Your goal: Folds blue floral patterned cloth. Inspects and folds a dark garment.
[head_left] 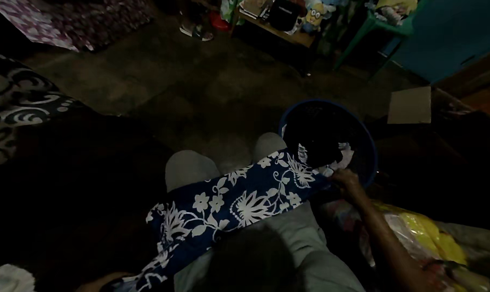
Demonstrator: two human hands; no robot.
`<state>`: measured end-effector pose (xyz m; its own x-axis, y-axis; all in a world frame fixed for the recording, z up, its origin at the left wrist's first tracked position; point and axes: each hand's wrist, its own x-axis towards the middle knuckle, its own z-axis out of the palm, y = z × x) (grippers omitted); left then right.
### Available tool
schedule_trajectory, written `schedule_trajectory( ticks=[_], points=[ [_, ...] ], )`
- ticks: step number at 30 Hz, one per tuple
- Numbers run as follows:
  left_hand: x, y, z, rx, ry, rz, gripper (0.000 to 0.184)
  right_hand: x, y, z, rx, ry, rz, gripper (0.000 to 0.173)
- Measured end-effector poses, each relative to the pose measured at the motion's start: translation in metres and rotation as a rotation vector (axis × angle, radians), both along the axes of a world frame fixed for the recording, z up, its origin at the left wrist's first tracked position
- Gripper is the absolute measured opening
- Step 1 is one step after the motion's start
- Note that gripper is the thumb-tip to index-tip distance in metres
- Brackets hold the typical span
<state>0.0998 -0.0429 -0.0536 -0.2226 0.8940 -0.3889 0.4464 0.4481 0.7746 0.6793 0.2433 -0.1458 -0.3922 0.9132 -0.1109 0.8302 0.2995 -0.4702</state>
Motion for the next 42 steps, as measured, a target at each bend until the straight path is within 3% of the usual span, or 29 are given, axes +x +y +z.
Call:
schedule_trajectory(
  ticks=[2,3,6,8,11,14,16,19,22,24,29,34,38,40,42],
  points=[
    [-0.024,0.001,-0.04,-0.021,-0.031,-0.23,0.034,-0.004,0.003,-0.011,-0.296,-0.081,0.008,0.036],
    [-0.032,0.003,-0.058,-0.004,-0.038,-0.247,0.038,-0.006,0.005,-0.015,-0.366,-0.033,-0.004,0.041],
    [-0.021,0.026,-0.069,0.052,0.06,0.005,0.037,-0.024,0.015,-0.022,-0.305,0.255,-0.175,0.034],
    [-0.008,0.054,-0.069,0.113,0.099,0.11,0.045,-0.047,0.026,-0.025,-0.244,0.309,-0.287,0.037],
    [0.004,0.093,-0.078,0.164,0.142,0.054,0.061,-0.088,0.043,-0.031,-0.262,0.39,-0.342,0.05],
    [0.0,0.12,-0.099,0.156,0.188,-0.017,0.065,-0.112,0.066,-0.052,-0.211,0.371,-0.231,0.056],
    [-0.006,0.128,-0.098,0.121,0.213,-0.038,0.06,-0.125,0.077,-0.061,-0.143,0.337,-0.152,0.053],
    [-0.024,0.129,-0.088,0.061,0.276,-0.098,0.043,-0.145,0.082,-0.051,-0.188,0.28,-0.223,0.048],
    [-0.035,0.127,-0.076,-0.064,0.275,-0.101,0.045,-0.152,0.083,-0.039,-0.129,0.309,-0.529,0.054],
    [-0.031,0.129,-0.066,-0.067,0.259,-0.058,0.043,-0.143,0.09,-0.024,-0.072,0.282,-0.621,0.058],
    [-0.025,0.143,-0.051,0.124,0.28,0.037,0.03,-0.094,0.122,0.01,0.149,0.048,-0.492,0.059],
    [-0.015,0.173,-0.066,0.327,0.532,0.123,0.031,-0.088,0.143,0.026,0.187,-0.187,-0.44,0.059],
    [0.006,0.172,-0.075,0.367,0.599,0.082,0.038,-0.141,0.116,0.038,0.199,-0.091,-0.25,0.054],
    [0.013,0.157,-0.09,0.443,0.591,-0.018,0.036,-0.182,0.085,0.04,0.258,0.003,-0.028,0.048],
    [0.015,0.136,-0.101,0.401,0.556,0.009,0.037,-0.223,0.048,0.04,0.243,0.071,0.227,0.04]
  ],
)
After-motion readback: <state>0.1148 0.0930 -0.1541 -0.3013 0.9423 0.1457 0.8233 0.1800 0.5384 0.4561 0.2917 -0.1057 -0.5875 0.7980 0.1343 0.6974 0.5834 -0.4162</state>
